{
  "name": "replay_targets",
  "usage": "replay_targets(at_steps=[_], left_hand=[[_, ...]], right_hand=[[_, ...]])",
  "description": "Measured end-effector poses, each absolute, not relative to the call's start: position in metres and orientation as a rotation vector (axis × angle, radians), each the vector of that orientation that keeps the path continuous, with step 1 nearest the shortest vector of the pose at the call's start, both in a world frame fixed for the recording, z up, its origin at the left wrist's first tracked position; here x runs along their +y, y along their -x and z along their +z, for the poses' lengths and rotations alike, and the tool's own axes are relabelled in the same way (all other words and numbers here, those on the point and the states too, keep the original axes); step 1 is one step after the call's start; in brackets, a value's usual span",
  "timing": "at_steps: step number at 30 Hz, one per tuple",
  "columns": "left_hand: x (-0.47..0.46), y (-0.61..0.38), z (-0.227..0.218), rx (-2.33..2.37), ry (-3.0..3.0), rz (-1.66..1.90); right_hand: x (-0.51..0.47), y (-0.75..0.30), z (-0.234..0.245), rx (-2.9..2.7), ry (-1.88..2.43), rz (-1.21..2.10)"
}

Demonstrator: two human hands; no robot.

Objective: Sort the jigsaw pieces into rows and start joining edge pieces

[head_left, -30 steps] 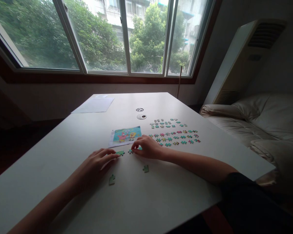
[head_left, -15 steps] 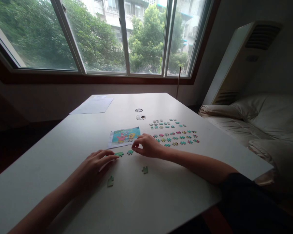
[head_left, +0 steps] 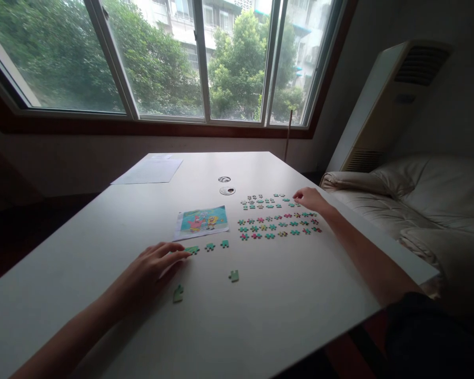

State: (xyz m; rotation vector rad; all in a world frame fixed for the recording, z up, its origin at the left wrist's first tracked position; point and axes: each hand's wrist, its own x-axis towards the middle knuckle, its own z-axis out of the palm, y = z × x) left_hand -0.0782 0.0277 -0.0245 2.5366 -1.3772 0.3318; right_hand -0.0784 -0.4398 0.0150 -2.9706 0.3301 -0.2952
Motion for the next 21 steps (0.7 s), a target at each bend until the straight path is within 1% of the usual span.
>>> replay_targets(at_steps=[4, 11, 21], left_hand=[[0.027, 0.08, -0.022, -1.387, -2.546, 0.328], [0.026, 0.082, -0.021, -1.407, -2.555, 0.358], [0.025, 0.086, -0.017, -1.382, -2.514, 0.315]], right_hand=[[-0.468, 0.08, 0.002, 0.529, 2.976, -0.232], [-0.468, 0.071, -0.015, 0.742, 2.941, -0.206], [-0.467, 0.074, -0.016, 0.72, 2.855, -0.291]])
